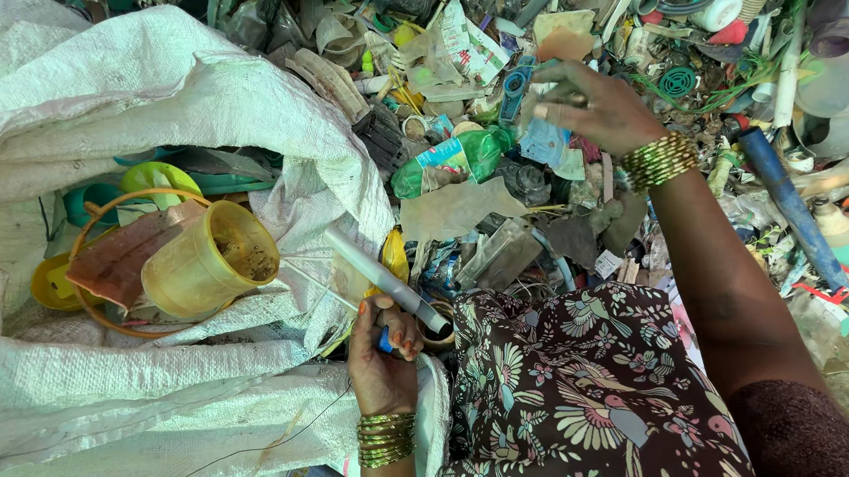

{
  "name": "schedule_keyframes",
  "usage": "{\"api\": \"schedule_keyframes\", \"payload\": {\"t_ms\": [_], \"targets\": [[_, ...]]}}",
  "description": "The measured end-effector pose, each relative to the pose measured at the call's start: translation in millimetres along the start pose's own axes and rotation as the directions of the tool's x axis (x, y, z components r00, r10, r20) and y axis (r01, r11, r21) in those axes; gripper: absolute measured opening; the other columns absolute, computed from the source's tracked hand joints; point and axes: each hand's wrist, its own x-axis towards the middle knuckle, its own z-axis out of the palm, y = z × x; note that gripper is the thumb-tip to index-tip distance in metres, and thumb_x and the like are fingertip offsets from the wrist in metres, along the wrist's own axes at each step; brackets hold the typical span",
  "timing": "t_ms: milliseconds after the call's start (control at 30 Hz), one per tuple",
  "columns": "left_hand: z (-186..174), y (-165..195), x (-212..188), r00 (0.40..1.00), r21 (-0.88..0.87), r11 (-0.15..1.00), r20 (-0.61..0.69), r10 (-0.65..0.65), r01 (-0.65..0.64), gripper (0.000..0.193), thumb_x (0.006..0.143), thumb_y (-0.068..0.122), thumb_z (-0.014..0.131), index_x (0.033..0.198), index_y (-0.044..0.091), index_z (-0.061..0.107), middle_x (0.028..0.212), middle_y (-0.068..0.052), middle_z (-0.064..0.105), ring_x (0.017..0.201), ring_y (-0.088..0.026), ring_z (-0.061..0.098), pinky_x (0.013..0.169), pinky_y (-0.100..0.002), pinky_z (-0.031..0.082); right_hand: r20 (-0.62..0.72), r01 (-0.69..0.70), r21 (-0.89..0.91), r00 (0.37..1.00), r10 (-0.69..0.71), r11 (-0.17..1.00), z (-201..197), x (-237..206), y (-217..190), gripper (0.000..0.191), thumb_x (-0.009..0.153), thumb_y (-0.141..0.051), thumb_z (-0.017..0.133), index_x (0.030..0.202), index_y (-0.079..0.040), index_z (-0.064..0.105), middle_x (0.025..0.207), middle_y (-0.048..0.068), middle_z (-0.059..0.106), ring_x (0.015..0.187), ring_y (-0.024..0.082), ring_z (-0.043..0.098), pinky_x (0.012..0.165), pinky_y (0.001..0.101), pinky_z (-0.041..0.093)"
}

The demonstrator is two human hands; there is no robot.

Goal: The person sits on the ground beside a large pile of mixed plastic waste and picks out plastic pieces, placing selected items into a white woven sack. They handle pieces one at a time, occasionally holding a piece while reaching for another, and later place items into a small plastic container.

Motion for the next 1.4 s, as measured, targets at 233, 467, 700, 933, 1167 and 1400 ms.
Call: {"api": "schedule_keyframes", "payload": {"t_ms": [233,467,700,933,1167,1400], "targets": [[1,1,-1,1.000,0.030,1.000,-0.023,-0.005,0.005,0.028,0.105,0.032,0.053,0.104,0.005,0.061,0.062,0.001,0.043,0.054,-0.010,0.042,0.048,-0.024,0.034,-0.263,0.306,-0.016,0.917,-0.299,0.952,18,141,9,0.072,0.100,-0.051,0.073,0.146,-0.003,0.047,0.148,0.025,0.054,0.137,0.036,0.054,0.113,0.0498,0.044],[2,3,-4,0.999,-0.021,1.000,0.052,-0.009,0.010,0.026,0.106,0.031,0.054,0.105,0.006,0.060,0.062,0.002,0.043,0.055,-0.009,0.041,0.051,-0.024,0.035,-0.313,0.188,-0.423,0.888,-0.338,0.886,87,140,-7,0.078,0.076,-0.024,0.086,0.143,-0.009,0.048,0.129,0.015,0.050,0.121,0.040,0.053,0.094,0.0559,0.046],[0,2,3,0.998,-0.034,0.999,0.057,-0.004,0.006,0.026,0.105,0.031,0.053,0.104,0.006,0.060,0.061,0.002,0.043,0.053,-0.010,0.040,0.050,-0.025,0.034,-0.002,0.417,-0.484,0.879,-0.477,0.770,70,43,54,0.053,0.083,-0.011,0.072,0.134,-0.015,0.059,0.126,0.011,0.060,0.119,0.033,0.060,0.094,0.0478,0.049],[0,1,3,0.999,-0.014,0.999,0.037,-0.033,0.034,0.027,0.105,0.032,0.054,0.104,0.006,0.061,0.061,0.002,0.043,0.054,-0.010,0.041,0.051,-0.025,0.034,0.156,0.326,-0.660,0.941,-0.302,0.677,77,-94,86,0.052,0.070,-0.017,0.071,0.122,-0.014,0.065,0.123,0.005,0.062,0.120,0.027,0.056,0.097,0.0445,0.049],[0,0,5,0.998,-0.024,0.999,0.054,-0.032,0.033,0.026,0.105,0.031,0.054,0.105,0.006,0.062,0.062,0.002,0.044,0.055,-0.010,0.042,0.050,-0.025,0.033,0.357,0.190,-0.725,0.926,0.126,0.662,36,-142,0,0.034,0.083,-0.039,0.070,0.117,-0.034,0.070,0.155,0.002,0.039,0.141,0.027,0.039,0.102,0.0540,0.044],[1,3,2,0.999,-0.020,0.999,0.036,-0.036,0.037,0.027,0.105,0.031,0.055,0.105,0.005,0.062,0.063,0.001,0.045,0.055,-0.010,0.043,0.050,-0.025,0.034,0.102,0.212,-0.570,0.977,-0.188,0.794,-2,23,-26,0.065,0.084,-0.048,0.064,0.140,-0.017,0.059,0.151,0.014,0.052,0.131,0.032,0.055,0.102,0.0503,0.048]]}}
